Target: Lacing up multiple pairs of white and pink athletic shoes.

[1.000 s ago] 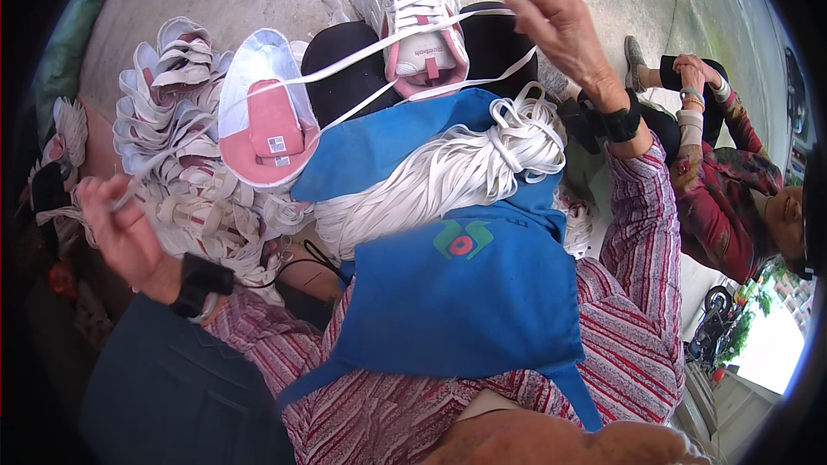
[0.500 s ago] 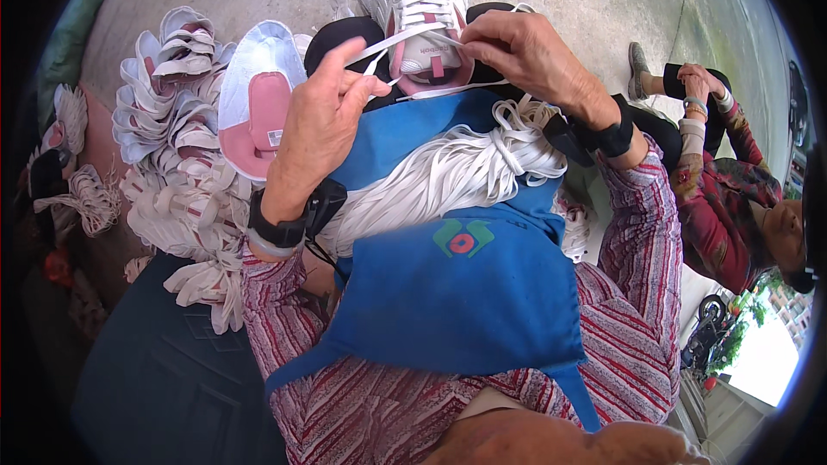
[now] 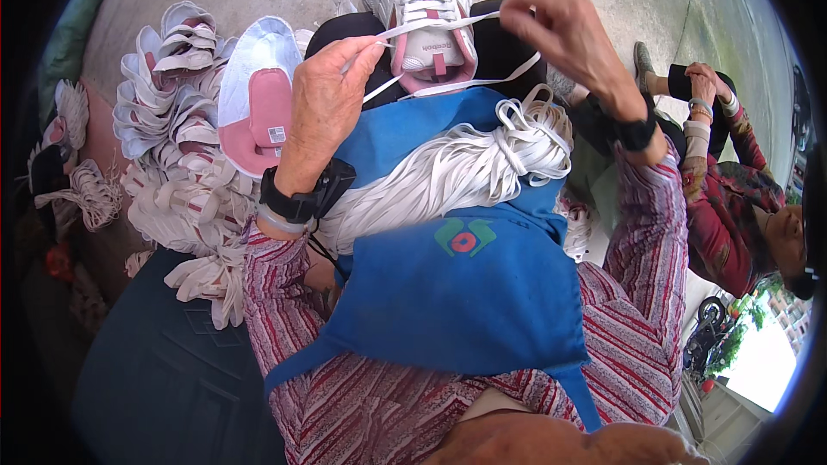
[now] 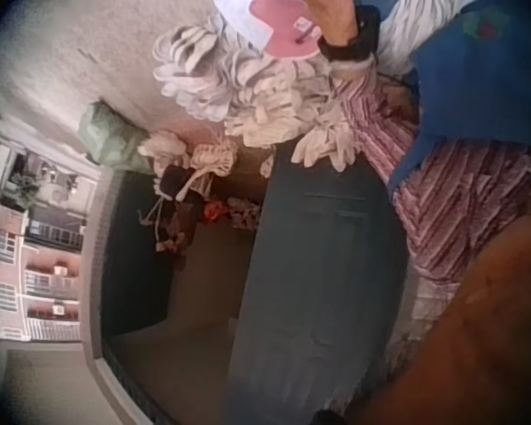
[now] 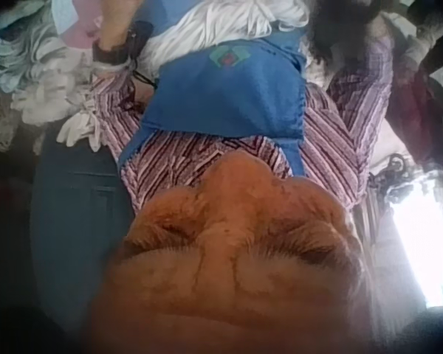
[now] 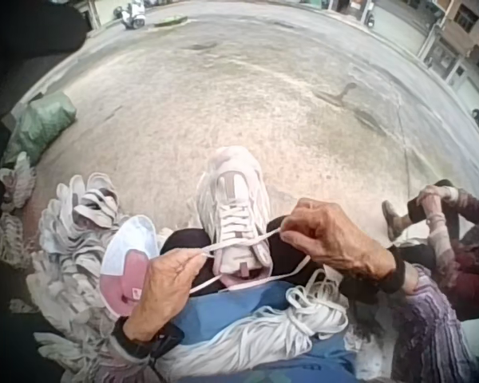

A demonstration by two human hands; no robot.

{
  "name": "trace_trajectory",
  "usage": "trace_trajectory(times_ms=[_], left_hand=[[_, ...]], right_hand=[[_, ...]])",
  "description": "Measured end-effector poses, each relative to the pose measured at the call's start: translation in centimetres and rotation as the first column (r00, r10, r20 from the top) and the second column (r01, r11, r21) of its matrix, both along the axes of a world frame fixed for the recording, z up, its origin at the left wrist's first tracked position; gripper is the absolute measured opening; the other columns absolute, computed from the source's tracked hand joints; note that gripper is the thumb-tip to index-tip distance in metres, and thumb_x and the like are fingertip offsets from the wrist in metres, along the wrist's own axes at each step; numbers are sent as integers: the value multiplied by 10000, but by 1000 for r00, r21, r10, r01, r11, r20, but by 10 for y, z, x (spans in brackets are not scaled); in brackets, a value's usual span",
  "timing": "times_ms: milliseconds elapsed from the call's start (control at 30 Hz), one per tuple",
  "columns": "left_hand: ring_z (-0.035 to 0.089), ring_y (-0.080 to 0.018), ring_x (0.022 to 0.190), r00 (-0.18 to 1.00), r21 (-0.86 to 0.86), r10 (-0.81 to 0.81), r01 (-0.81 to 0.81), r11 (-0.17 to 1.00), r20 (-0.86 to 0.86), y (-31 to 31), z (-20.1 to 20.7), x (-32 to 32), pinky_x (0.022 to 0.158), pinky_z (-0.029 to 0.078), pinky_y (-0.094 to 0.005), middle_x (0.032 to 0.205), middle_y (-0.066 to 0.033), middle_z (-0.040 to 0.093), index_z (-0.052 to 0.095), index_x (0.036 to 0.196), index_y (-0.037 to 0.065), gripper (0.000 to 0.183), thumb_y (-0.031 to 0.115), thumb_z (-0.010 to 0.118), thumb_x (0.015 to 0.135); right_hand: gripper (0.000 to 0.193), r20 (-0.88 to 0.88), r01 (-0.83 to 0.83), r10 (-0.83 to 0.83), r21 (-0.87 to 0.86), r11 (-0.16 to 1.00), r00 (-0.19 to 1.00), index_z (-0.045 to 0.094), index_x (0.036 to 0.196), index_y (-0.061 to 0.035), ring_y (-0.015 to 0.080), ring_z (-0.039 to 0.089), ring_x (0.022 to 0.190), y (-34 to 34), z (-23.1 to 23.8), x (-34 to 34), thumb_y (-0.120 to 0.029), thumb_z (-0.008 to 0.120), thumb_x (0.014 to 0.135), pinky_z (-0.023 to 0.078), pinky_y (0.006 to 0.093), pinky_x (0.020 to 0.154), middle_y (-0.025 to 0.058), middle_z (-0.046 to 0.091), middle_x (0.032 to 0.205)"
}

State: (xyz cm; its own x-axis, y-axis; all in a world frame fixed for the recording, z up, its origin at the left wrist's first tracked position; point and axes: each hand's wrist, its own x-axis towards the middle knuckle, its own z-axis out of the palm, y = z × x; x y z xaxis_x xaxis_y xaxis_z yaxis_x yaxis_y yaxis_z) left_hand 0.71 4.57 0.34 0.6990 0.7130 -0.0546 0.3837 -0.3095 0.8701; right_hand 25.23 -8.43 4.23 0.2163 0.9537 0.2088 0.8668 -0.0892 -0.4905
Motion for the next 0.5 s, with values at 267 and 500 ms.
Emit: trace_trajectory(times_ms=[267,500], left_hand=[[652,-194,794,1000,-146,-20,23,989,23,8,5,15,718,489,-275,885,-120,681,671,979,39,225,223,588,880],[643,-313,791,1000,65,2,0,998,-27,8,1,19,702,496,-353,847,-158,658,666,913,57,198,216,557,865]], right_hand=[[155,-1,-353,381,-378,856,925,600,902,-34,305,572,739,-24,-12,-22,-82,645,761,460,385,616,101,516,841],[68,61,-245,284,-356,902,957,579,814,-28,325,565,693,-34,-2,6,-96,586,804,453,398,603,114,520,775]])
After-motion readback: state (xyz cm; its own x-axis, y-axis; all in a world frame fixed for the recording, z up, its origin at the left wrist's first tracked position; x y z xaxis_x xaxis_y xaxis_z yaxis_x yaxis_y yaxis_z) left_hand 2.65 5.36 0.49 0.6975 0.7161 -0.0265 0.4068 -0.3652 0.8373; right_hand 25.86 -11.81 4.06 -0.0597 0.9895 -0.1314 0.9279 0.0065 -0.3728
